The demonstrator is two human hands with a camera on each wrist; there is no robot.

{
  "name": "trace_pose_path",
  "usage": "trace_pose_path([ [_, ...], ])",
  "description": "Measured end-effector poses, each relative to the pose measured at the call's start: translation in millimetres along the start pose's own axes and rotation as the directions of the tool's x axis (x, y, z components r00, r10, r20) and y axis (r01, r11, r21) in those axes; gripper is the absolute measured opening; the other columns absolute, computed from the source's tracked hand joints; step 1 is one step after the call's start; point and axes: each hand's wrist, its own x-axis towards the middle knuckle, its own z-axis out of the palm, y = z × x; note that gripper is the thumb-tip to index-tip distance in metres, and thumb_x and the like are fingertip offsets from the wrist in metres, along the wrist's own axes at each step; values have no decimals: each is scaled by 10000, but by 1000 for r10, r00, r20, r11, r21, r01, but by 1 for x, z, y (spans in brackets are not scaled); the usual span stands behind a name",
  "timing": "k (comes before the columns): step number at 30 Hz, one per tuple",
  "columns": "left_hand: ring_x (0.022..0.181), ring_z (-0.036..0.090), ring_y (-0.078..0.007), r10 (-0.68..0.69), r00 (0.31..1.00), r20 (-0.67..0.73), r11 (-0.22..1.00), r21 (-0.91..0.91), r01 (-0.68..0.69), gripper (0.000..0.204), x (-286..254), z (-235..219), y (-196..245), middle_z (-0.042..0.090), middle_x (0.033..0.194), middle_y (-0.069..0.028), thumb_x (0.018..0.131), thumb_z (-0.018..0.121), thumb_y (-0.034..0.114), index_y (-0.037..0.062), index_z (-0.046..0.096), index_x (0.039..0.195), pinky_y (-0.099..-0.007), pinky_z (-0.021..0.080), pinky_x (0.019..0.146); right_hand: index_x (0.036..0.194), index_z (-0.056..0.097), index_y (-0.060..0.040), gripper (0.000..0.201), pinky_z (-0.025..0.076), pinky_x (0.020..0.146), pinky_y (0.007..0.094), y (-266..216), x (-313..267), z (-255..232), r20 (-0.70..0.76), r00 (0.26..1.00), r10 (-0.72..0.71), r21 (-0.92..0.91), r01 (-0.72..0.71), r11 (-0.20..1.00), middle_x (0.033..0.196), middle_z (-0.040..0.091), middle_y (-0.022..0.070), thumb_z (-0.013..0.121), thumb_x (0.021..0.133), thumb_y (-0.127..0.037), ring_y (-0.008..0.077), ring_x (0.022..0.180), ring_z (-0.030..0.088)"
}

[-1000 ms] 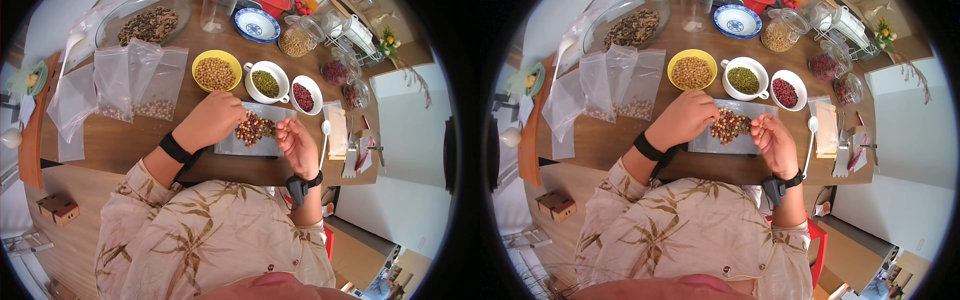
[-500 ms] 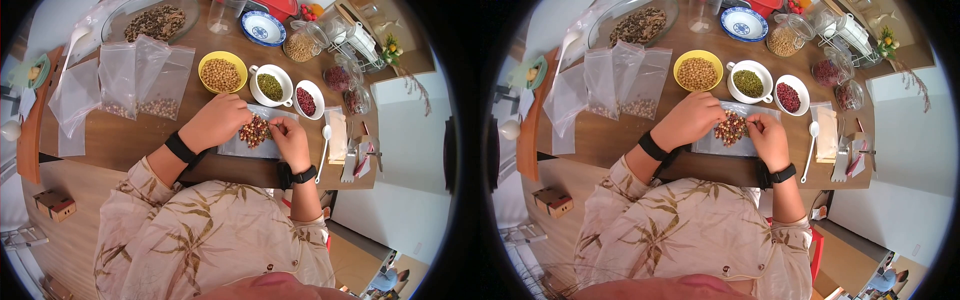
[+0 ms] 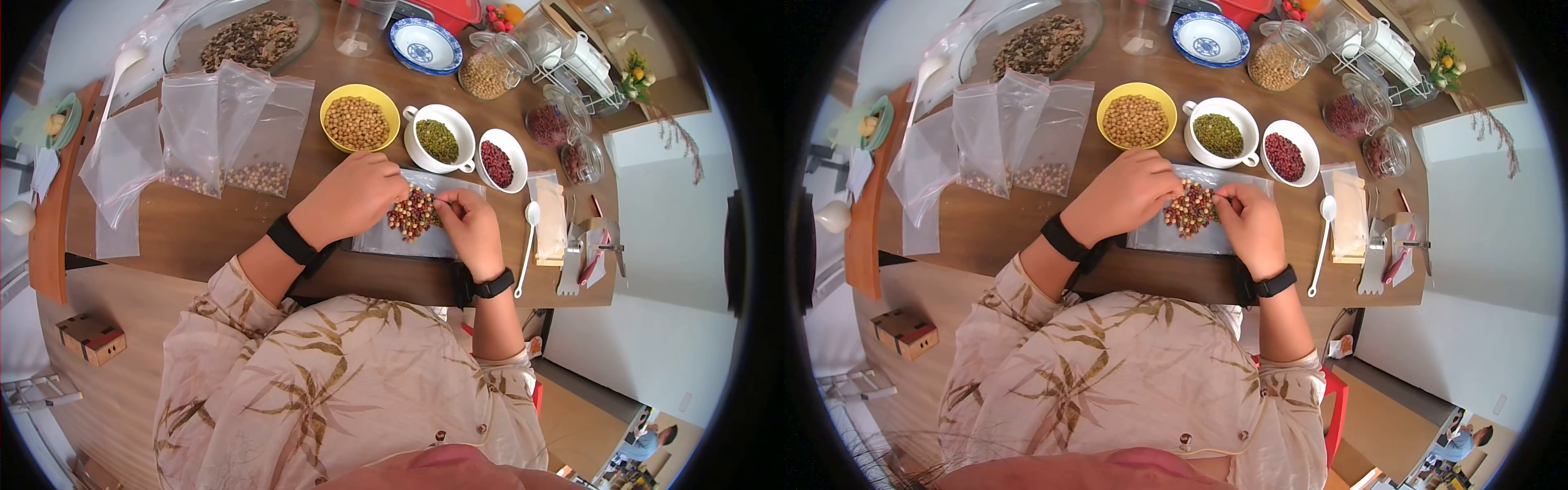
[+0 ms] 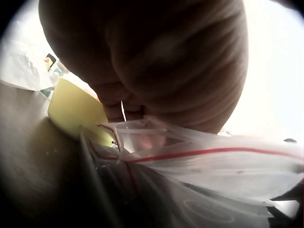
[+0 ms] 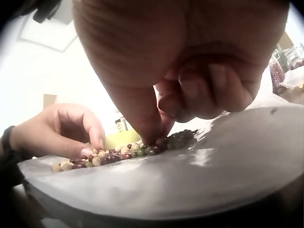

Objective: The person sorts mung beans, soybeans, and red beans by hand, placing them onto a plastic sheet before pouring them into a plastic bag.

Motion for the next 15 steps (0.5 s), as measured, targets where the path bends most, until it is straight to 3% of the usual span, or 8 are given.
trace_pose_path([
  [3,996,653,-326,-6,999,-37,1000,-29,5,120,3,-3,3,680,972,-66,900,778,62,102,718,996,-473,520,902,1096,770,-23,145,454,617,317,12,-3,-6,-11,998,56,218,-52,975,769,613,-5,774,1044,-158,117,673,560],
  [6,957,683,-308,-34,999,-18,996,-85,32,120,6,-10,5,698,1002,-80,921,764,51,94,727,1027,-436,535,860,1143,694,-92,112,457,664,248,11,-9,-30,218,943,252,767,-325,554,908,660,-35,659,1117,-195,87,742,571],
  [7,957,683,-308,-33,999,-18,996,-88,31,120,7,-11,8,698,1002,-80,921,764,51,94,727,1027,-436,535,860,1143,694,-92,112,457,664,248,4,-11,-35,217,942,255,766,-326,554,908,660,-35,659,1117,-195,87,742,571],
  [10,927,724,-222,-196,977,-83,913,-378,151,112,9,-11,16,732,1032,-48,1000,737,57,72,734,1110,-360,548,810,1148,710,-79,125,435,691,225,-5,-15,-43,326,914,242,916,-369,159,919,660,-38,644,1124,-183,80,757,568],
  [11,937,725,-176,-353,934,-46,692,-685,228,125,9,-11,17,739,1038,-25,1034,729,72,59,732,1158,-319,545,802,1148,710,-79,125,435,691,225,0,-17,-44,323,914,244,917,-366,158,919,660,-38,644,1124,-183,80,757,568],
  [12,946,727,-130,-481,875,46,370,-894,251,145,9,-12,18,745,1045,-3,1067,720,87,47,730,1206,-277,541,794,1171,726,-66,120,442,698,234,10,-20,-44,272,926,261,822,-364,437,909,650,-41,668,1109,-151,96,749,561],
  [14,943,714,-113,-545,832,105,274,-916,295,164,12,-25,17,738,1050,5,1078,717,88,35,722,1233,-263,539,790,1193,785,-37,163,441,679,279,25,-22,-21,11,993,114,473,-105,875,848,605,-23,749,1034,-41,133,719,524],
  [15,939,701,-96,-601,782,166,172,-928,330,184,12,-31,13,732,1056,13,1089,713,90,24,714,1260,-248,537,786,1193,785,-37,163,441,679,279,19,-24,-18,8,993,114,474,-104,874,848,605,-23,749,1034,-41,133,719,524],
])
